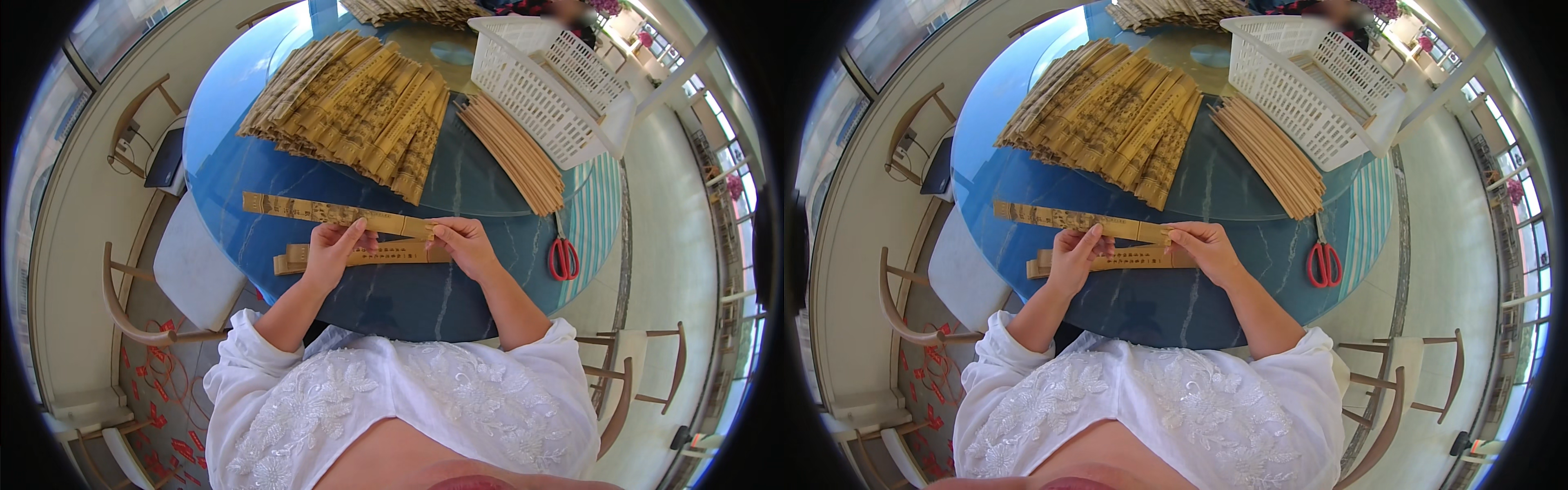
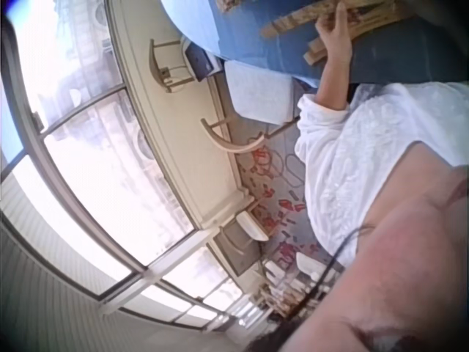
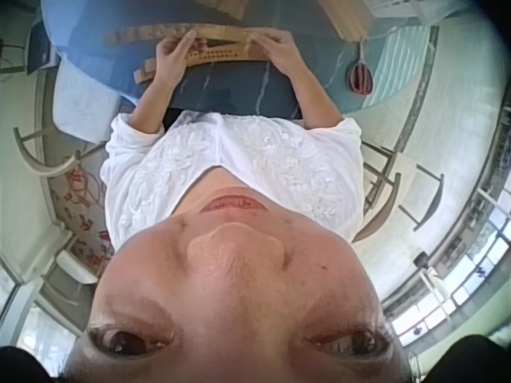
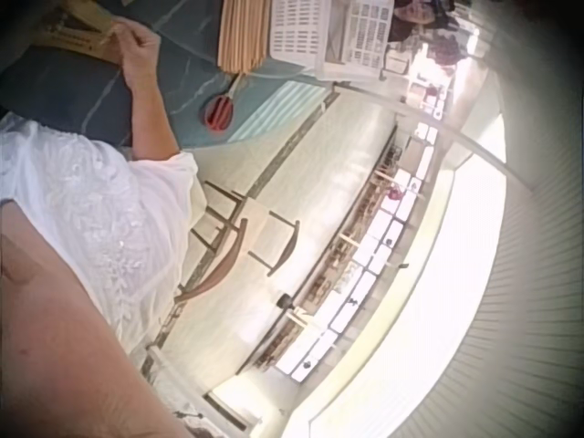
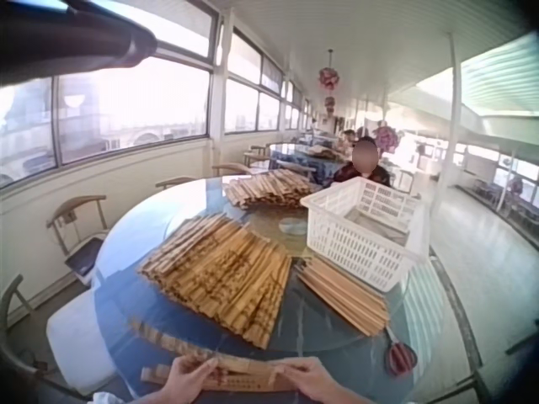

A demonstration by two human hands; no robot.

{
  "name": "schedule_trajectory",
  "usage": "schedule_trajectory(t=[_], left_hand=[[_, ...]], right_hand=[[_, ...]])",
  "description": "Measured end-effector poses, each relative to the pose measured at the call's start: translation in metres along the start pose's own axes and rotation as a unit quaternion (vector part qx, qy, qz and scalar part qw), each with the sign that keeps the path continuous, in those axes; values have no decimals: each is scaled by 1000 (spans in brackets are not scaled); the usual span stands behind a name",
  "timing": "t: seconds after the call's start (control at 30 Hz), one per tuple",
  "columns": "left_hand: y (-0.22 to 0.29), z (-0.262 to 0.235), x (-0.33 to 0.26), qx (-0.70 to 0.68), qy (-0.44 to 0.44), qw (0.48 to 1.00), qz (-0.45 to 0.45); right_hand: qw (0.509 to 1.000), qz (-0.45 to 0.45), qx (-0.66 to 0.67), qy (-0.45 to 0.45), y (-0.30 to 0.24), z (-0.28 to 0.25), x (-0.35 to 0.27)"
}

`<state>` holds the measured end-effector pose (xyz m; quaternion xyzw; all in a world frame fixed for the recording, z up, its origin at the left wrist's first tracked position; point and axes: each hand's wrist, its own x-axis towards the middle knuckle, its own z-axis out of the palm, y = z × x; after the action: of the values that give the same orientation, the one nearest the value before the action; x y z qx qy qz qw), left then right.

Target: The person repeatedly picks up thin bamboo strips and inserts them into slots on a flat bamboo piece with printed text. The person handles the strips one at a time, aligning and sliding them into place on the table.

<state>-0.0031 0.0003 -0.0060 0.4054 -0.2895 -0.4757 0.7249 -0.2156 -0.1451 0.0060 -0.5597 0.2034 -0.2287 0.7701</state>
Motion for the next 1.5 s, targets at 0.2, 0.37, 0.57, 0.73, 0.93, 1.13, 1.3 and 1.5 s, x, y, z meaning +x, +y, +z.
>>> schedule_trajectory(t=[0.2, 0.37, 0.57, 0.73, 0.93, 1.13, 1.3, 1.5], left_hand=[[2, 4, 0, 23, 0, 1000, 21], [-2, 0, 1, 50, -4, 999, 14], [1, 4, 0, 60, 2, 998, 6], [-1, 2, 0, 34, 0, 999, 6], [-1, 2, 0, 38, -11, 999, 2], [-1, 3, -1, 51, -15, 998, 17], [-2, 0, -1, 59, -23, 998, 12], [0, 0, -1, 54, -24, 998, 1]], right_hand=[[998, -4, 58, -24, -4, 4, -1], [998, 4, 52, -33, -6, 0, -3], [999, -7, 33, -33, -11, 4, -3], [999, -26, -12, -42, -6, 0, -2], [1000, -26, -16, -7, -6, 1, 0], [1000, -17, 6, -22, 0, -5, 1], [995, -9, 78, -62, -3, -4, -1], [998, -16, 32, -45, 0, -5, 1]])
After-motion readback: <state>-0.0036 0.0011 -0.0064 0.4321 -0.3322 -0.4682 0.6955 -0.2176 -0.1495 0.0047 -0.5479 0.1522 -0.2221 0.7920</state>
